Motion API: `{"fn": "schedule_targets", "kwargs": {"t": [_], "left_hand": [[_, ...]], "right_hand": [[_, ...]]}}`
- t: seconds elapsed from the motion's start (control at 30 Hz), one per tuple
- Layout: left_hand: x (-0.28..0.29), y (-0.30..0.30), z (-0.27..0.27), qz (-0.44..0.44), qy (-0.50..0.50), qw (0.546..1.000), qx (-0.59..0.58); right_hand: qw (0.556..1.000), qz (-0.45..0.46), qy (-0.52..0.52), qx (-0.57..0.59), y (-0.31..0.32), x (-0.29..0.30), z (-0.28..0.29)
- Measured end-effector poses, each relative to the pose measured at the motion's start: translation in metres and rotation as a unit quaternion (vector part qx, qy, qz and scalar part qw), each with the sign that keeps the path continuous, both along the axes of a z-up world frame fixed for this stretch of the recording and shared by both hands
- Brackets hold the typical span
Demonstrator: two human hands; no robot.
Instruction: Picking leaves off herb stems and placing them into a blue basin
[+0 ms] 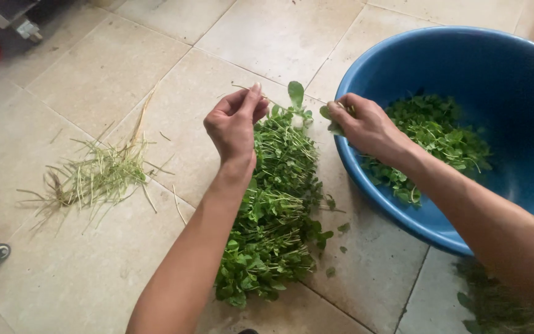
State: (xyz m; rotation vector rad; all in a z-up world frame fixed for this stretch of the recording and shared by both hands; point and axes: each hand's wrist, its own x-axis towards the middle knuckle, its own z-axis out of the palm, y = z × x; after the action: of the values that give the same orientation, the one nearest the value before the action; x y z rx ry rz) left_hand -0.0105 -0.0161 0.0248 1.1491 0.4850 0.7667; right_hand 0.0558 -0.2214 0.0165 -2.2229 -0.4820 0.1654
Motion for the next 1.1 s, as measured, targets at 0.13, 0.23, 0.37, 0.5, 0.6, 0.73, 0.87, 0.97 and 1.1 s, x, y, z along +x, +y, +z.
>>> {"fn": "schedule_targets", "kwargs": {"t": [0.13, 0.23, 0.37, 0.5, 0.6, 0.73, 0.87, 0.97, 1.1], "left_hand": [[0.001, -0.012, -0.006, -0.007, 0.003, 1.0, 0.03], [0.0, -0.021, -0.01, -0.028, 0.004, 0.998, 0.053], [-0.005, -0.027, -0.011, -0.067, -0.003, 0.995, 0.074], [-0.015, -0.033, -0.007, -0.096, -0.033, 0.986, 0.134], [-0.02, -0.03, 0.004, -0.089, -0.033, 0.979, 0.179], [-0.024, 0.056, -0.013, -0.029, 0.007, 0.977, 0.211], [-0.015, 0.244, -0.122, 0.214, 0.099, 0.969, 0.077], [-0.033, 0.215, -0.113, 0.327, 0.215, 0.919, 0.044], [-0.032, 0.106, -0.1, 0.05, 0.248, 0.939, 0.234]], "right_hand": [[0.993, 0.05, -0.083, 0.066, 0.011, -0.016, 0.013], [0.973, 0.111, -0.185, 0.085, 0.015, -0.02, 0.013], [0.961, 0.121, -0.24, 0.068, 0.016, -0.016, 0.003], [0.986, 0.059, -0.154, 0.002, 0.019, -0.011, 0.001], [0.996, 0.013, -0.029, 0.079, 0.017, 0.014, -0.024], [0.986, -0.024, 0.083, 0.14, 0.011, 0.012, -0.017], [0.945, -0.055, 0.202, 0.251, -0.002, 0.008, -0.004], [0.929, -0.062, 0.236, 0.278, -0.01, 0.01, 0.001], [0.919, 0.01, 0.306, 0.246, -0.017, 0.018, 0.017]]}}
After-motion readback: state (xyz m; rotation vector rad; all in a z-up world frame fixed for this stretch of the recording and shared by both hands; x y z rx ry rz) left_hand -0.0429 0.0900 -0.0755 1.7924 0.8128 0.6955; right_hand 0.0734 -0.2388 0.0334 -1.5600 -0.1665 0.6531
